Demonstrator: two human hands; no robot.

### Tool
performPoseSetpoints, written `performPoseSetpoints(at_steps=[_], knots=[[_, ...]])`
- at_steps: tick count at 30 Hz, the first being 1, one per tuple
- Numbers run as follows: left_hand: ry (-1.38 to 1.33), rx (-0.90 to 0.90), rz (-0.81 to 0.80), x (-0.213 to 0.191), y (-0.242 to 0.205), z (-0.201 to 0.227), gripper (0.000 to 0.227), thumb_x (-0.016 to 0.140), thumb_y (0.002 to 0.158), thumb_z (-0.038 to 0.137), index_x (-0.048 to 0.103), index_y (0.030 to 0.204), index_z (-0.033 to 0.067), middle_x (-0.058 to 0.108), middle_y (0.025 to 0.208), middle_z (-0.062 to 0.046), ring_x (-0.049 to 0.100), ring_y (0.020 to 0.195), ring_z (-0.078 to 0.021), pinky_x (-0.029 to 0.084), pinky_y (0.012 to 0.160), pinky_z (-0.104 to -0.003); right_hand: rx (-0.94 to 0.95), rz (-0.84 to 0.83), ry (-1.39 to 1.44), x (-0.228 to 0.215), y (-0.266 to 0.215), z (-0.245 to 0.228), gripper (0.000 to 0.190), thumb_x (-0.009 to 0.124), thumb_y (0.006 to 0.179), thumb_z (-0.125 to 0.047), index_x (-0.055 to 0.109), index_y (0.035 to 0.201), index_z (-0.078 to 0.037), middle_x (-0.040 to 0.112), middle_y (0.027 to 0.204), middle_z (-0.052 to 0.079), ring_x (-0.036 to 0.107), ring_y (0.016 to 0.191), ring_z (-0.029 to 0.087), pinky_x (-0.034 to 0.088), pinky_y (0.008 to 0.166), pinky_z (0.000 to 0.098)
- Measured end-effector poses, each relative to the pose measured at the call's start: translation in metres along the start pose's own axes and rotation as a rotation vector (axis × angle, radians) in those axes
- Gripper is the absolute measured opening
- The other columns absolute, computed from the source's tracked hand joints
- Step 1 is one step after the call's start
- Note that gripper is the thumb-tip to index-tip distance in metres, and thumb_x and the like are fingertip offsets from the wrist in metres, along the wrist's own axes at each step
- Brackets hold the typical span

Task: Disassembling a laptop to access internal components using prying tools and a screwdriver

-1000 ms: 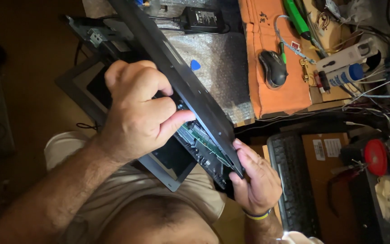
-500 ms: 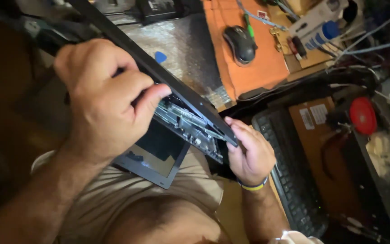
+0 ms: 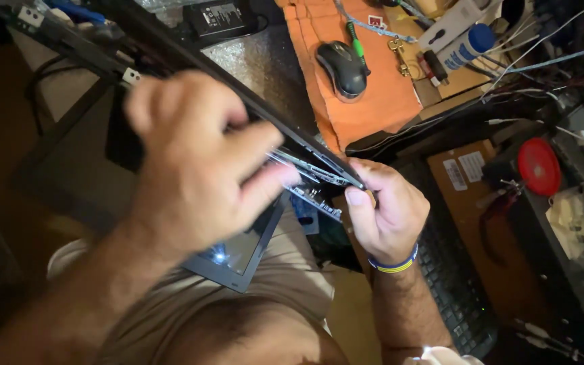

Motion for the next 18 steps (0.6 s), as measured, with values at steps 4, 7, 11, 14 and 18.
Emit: performPoseSetpoints(at_steps=[4,7,11,14,18], knots=[[-0.028,0.056,-0.084,0.006,-0.005,0.018,0.052,0.087,0.082,0.064,0.074,0.106,0.0188,0.049,0.102,-0.010,0.053,0.103,-0.0354,0.033,0.088,-0.053,0.031,-0.033,0.080,0.000,0.005,-0.005,0.035,0.052,0.105,-0.030,0.066,0.109,0.002,0.075,0.108,0.019,0.077,0.098,0.031,0.058,0.087,0.0346],[-0.060,0.057,-0.054,0.007,-0.007,0.018,0.047,0.085,0.086,0.061,0.075,0.107,0.0199,0.050,0.103,-0.010,0.053,0.104,-0.0362,0.033,0.095,-0.057,0.002,-0.028,0.082,0.001,0.004,-0.006,0.039,0.049,0.107,-0.032,0.067,0.108,0.002,0.074,0.108,0.019,0.077,0.099,0.032,0.059,0.088,0.0352],[-0.096,0.033,-0.031,0.009,-0.009,0.016,0.051,0.097,0.074,0.059,0.076,0.099,0.0196,0.047,0.102,-0.009,0.050,0.108,-0.0366,0.032,0.106,-0.066,-0.149,-0.037,-0.059,0.003,-0.004,-0.004,0.036,0.045,0.110,-0.028,0.063,0.114,0.003,0.073,0.105,0.019,0.077,0.099,0.038,0.061,0.086,0.0403],[-0.101,0.011,-0.015,0.008,-0.009,0.018,0.041,0.094,0.082,0.050,0.071,0.089,0.0173,0.048,0.100,-0.008,0.051,0.105,-0.0357,0.031,0.106,-0.066,-0.180,-0.016,-0.066,0.001,-0.006,-0.004,0.039,0.044,0.109,-0.026,0.064,0.110,0.006,0.074,0.104,0.022,0.077,0.095,0.037,0.062,0.085,0.0403],[-0.136,-0.011,-0.014,0.007,-0.008,0.017,0.045,0.095,0.080,0.048,0.067,0.080,0.0140,0.050,0.098,-0.005,0.049,0.104,-0.0332,0.031,0.106,-0.064,-0.179,-0.003,-0.029,-0.002,-0.004,-0.003,0.040,0.043,0.109,-0.028,0.064,0.107,0.006,0.075,0.100,0.022,0.078,0.093,0.037,0.063,0.080,0.0395]])
Point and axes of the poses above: each hand's wrist, its own y-axis towards the middle knuckle, its own x-axis out of the palm, z = x × y, the point moved 4 cm from there along y, towards the middle knuckle
